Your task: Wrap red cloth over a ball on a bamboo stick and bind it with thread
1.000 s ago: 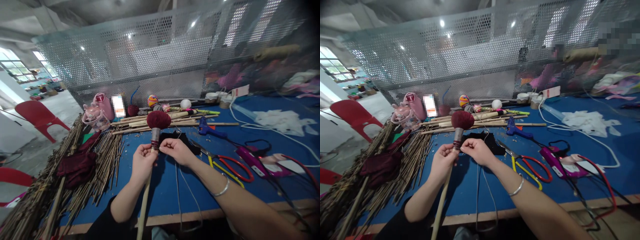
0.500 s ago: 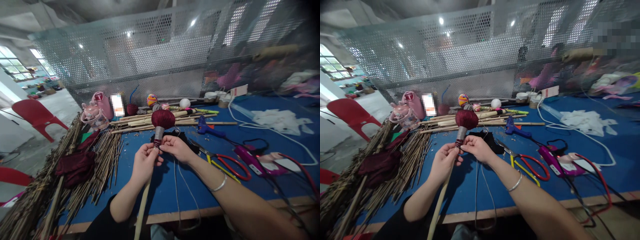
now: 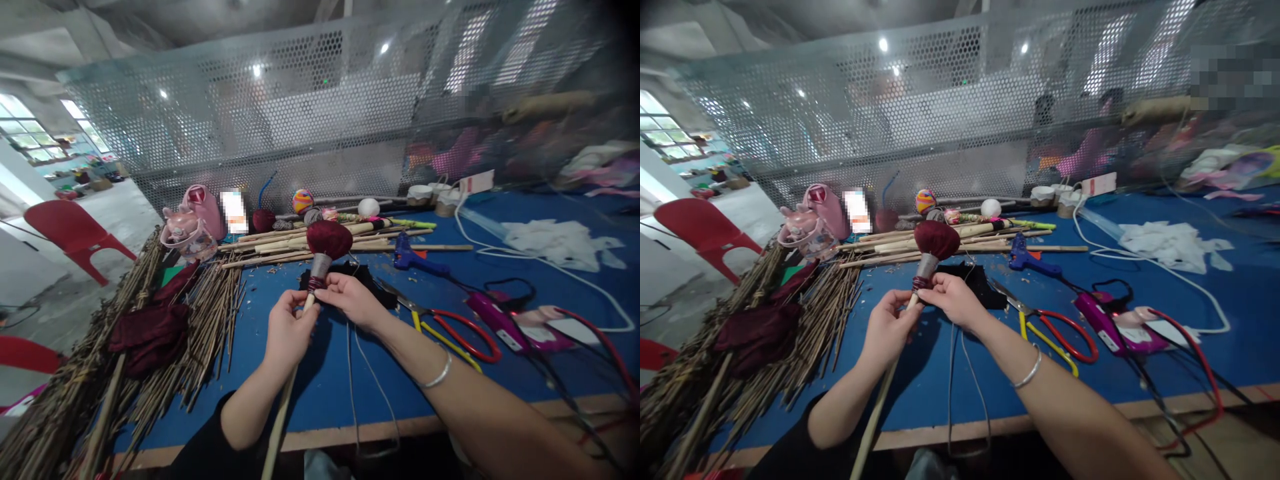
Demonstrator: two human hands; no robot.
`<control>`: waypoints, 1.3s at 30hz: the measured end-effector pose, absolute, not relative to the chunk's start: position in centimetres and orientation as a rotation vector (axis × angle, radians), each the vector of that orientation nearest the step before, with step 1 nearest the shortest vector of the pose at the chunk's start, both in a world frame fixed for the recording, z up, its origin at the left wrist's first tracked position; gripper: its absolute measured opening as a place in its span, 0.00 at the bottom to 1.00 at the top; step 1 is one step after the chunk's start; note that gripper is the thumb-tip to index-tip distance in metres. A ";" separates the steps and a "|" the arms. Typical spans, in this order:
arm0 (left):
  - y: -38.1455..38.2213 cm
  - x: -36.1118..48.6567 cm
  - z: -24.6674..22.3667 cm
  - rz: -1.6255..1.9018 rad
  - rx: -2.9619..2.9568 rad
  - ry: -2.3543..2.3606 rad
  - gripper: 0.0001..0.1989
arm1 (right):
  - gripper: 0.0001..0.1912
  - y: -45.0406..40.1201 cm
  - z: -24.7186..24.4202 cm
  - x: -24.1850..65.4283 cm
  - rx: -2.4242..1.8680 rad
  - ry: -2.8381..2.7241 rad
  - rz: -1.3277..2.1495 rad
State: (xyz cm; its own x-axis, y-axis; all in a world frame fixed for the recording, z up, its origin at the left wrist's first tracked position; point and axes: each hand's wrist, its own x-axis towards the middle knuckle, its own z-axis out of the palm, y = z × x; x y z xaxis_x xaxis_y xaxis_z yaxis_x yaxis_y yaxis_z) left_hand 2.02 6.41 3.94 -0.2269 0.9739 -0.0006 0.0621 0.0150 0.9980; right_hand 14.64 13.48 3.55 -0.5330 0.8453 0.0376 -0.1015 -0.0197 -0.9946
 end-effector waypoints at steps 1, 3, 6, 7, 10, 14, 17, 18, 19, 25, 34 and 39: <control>6.5 1.9 3.9 1.337 1.119 1.430 0.13 | 0.14 13.6 3.5 14.7 -0.823 -1.566 1.600; 6.7 1.7 4.0 1.346 1.086 1.443 0.13 | 0.13 13.6 3.6 14.9 -0.852 -1.655 1.513; 6.8 1.3 4.0 1.352 1.068 1.460 0.13 | 0.13 13.4 4.0 15.0 -0.855 -1.718 1.477; 6.8 1.3 3.9 1.357 1.087 1.466 0.13 | 0.13 13.3 4.1 14.9 -0.847 -1.695 1.492; 6.6 1.3 3.7 1.370 1.212 1.496 0.10 | 0.12 13.0 4.4 14.8 -0.826 -1.499 1.676; 6.5 1.3 3.5 1.353 1.318 1.521 0.09 | 0.13 13.0 4.4 14.8 -0.795 -1.246 1.966; 6.6 1.1 3.5 1.331 1.312 1.536 0.10 | 0.13 13.0 4.2 14.8 -0.816 -1.219 1.974; 6.6 1.0 3.6 1.333 1.295 1.546 0.10 | 0.13 13.0 4.1 14.8 -0.832 -1.234 1.955; 6.7 0.9 3.6 1.345 1.273 1.555 0.10 | 0.12 13.0 4.0 14.7 -0.847 -1.253 1.936; 6.7 0.8 4.1 1.412 1.161 1.516 0.12 | 0.12 13.2 3.5 14.3 -0.865 -1.340 1.860; 6.6 1.2 4.8 1.397 0.986 1.354 0.17 | 0.14 13.3 3.5 14.3 -0.775 -1.325 1.856; 6.5 1.6 5.1 1.324 0.944 1.122 0.17 | 0.16 13.5 3.6 14.2 -0.639 -1.327 1.917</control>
